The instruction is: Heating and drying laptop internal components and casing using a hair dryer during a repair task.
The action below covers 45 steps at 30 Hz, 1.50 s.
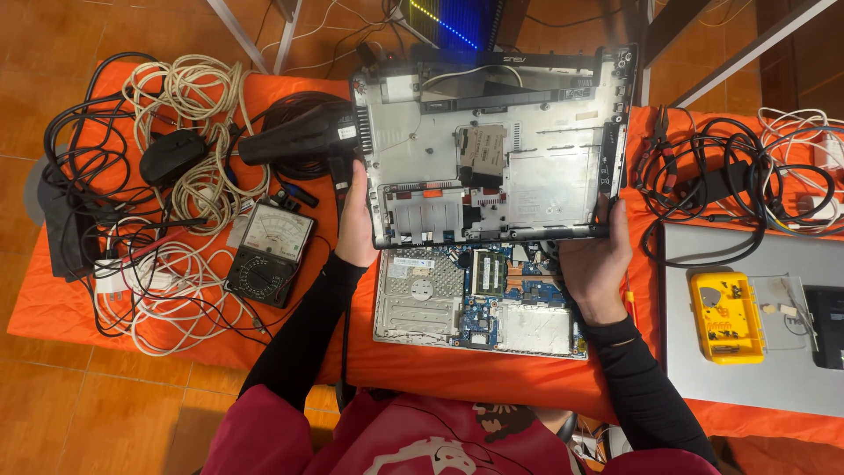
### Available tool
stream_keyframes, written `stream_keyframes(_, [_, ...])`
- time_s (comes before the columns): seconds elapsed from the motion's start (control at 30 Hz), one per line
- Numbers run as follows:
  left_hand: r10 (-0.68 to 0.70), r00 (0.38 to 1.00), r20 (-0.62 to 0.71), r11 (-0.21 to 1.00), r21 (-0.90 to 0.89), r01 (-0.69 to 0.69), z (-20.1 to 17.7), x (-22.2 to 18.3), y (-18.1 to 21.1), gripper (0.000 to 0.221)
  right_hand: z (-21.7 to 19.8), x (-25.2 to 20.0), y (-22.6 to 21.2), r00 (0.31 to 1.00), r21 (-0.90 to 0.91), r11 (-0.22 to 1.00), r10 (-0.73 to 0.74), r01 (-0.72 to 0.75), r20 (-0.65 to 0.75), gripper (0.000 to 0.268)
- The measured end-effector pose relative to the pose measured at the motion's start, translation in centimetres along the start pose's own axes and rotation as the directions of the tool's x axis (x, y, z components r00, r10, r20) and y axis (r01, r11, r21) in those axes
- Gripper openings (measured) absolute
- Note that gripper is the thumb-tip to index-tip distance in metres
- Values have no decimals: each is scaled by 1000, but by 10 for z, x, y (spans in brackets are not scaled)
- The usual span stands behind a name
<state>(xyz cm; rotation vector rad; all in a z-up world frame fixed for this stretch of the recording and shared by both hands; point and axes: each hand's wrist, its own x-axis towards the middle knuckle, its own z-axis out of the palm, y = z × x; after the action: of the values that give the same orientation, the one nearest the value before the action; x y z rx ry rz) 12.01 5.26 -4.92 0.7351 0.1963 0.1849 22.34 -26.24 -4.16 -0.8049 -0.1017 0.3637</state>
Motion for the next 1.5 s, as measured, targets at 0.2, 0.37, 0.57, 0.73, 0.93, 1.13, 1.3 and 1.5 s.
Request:
stream_keyframes(0.2, [-1, 1000, 16, 1000, 4, 1, -6, 0, -2, 65, 5, 0, -2, 1000, 7, 1000, 3, -3, -4, 52])
stream_keyframes(0.37, [15, 1000, -10, 1000, -2, -15, -9, 1, -5, 62, 4, -1, -2, 1000, -11, 1000, 2, -2, -9, 51])
stream_keyframes(0.57, [33, 999, 28, 999, 0, -33, -23, 3, -13, 63, 1, 0, -1, 1000, 11, 1000, 4, -4, -9, 50])
stream_keyframes(0.73, [38, 999, 38, 999, 6, -38, -24, 3, -14, 65, 2, 0, -2, 1000, -12, 1000, 1, -2, -26, 50])
stream_keyframes(0.93, [2, 1000, -21, 1000, 15, -2, -6, 1, -4, 64, 3, 0, -2, 1000, -8, 1000, 10, -10, -8, 52])
stream_keyframes(1.13, [-3, 1000, -15, 999, 35, 3, 0, -1, 0, 64, 4, 0, -3, 1000, -5, 1000, 13, -13, -5, 51])
stream_keyframes(1.3, [64, 998, 3, 995, 72, -64, -15, 3, -7, 62, 1, -1, -2, 1000, 4, 1000, 14, -14, -10, 48])
stream_keyframes(1.5, [115, 993, 12, 983, 142, -115, -19, 7, 2, 64, -1, -2, 0, 997, -54, 999, -6, 2, -76, 43])
